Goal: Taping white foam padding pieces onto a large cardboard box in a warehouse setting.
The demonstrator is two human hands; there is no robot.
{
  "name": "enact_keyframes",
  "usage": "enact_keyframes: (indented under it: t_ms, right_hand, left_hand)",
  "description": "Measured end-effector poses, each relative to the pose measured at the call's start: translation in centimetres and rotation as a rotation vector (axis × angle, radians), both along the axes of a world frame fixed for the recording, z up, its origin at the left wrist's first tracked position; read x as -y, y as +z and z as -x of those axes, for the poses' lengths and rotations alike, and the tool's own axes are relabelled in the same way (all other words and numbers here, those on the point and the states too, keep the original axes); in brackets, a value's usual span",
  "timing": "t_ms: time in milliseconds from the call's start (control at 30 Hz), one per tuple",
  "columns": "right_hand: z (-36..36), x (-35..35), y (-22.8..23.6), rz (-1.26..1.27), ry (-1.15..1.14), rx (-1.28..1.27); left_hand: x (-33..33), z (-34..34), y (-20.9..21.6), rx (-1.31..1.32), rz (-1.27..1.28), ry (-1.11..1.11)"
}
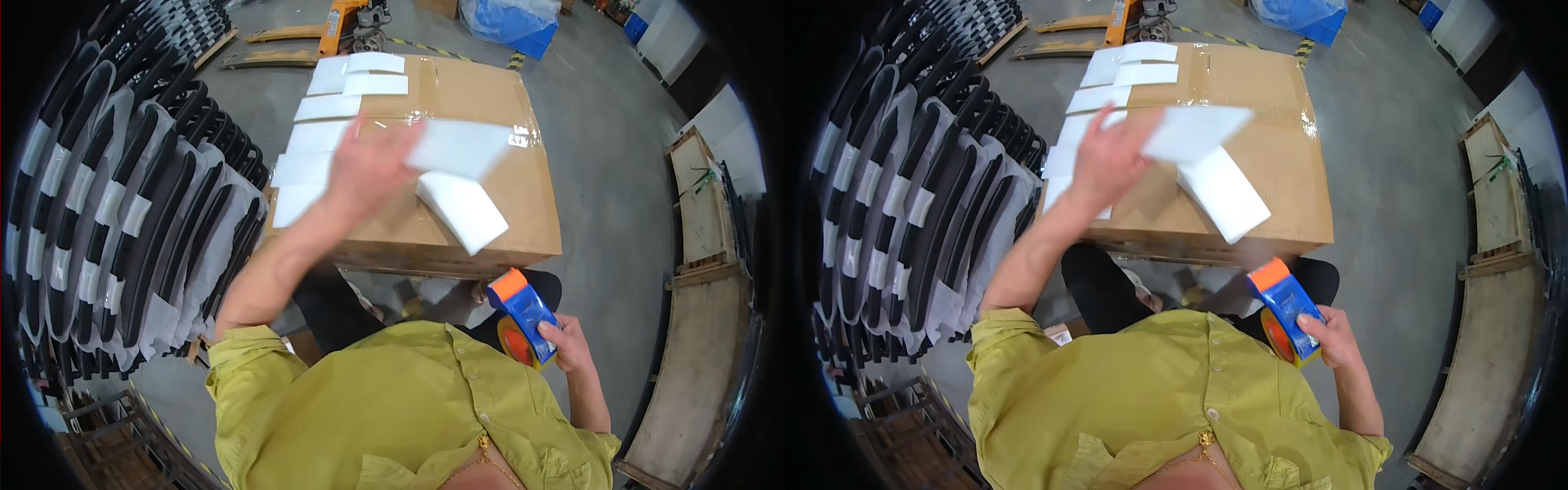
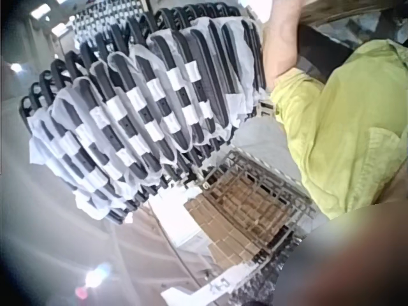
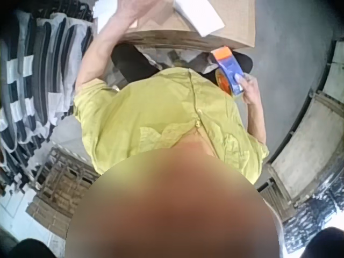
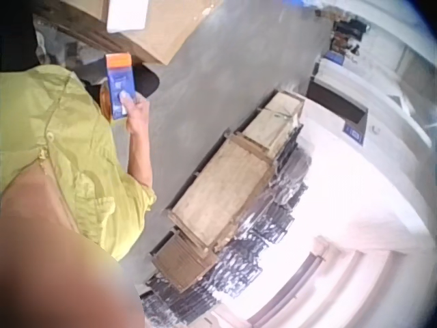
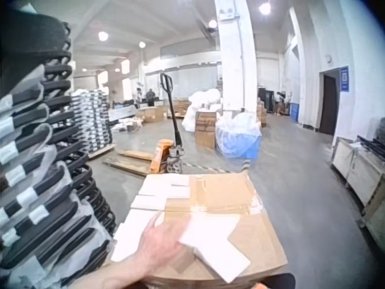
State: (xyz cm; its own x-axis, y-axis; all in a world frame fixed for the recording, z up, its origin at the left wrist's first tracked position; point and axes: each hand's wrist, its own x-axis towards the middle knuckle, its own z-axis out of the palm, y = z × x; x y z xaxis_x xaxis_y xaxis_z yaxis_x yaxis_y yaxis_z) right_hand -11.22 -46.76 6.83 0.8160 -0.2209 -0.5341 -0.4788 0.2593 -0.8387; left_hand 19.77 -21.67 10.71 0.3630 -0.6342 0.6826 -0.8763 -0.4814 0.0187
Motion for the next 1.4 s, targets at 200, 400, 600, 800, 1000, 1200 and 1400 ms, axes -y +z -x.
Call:
enact_keyframes:
  t_ms: [200,400,600,800,1000,1200,1400]
  right_hand:
    - [0.3,0.0,-1.0,-0.029,-0.030,-0.058]
    - [-0.2,-0.3,-0.5,-0.029,-0.014,-0.111]
    - [-0.5,-0.3,-0.2,-0.055,-0.021,-0.166]
    - [-0.4,-0.1,0.1,-0.051,-0.003,-0.162]
    - [0.4,-0.1,0.8,-0.013,-0.009,-0.124]
    - [0.3,0.1,2.3,0.182,0.063,0.128]
    - [-1.0,0.5,3.0,0.402,0.246,0.474]
  left_hand:
    - [-1.7,-11.8,-3.2,-0.011,-0.442,0.433]
    - [0.0,-17.5,-8.0,-0.126,-0.539,0.549]
    - [1.0,-17.7,-9.1,-0.236,-0.606,0.558]
    - [1.4,-17.9,-9.0,-0.263,-0.542,0.531]
    - [1.6,-17.8,-9.0,-0.176,-0.388,0.534]
    - [4.9,-6.5,-3.3,-0.572,0.171,-0.151]
    - [5.8,6.8,-1.1,-2.119,0.222,-0.707]
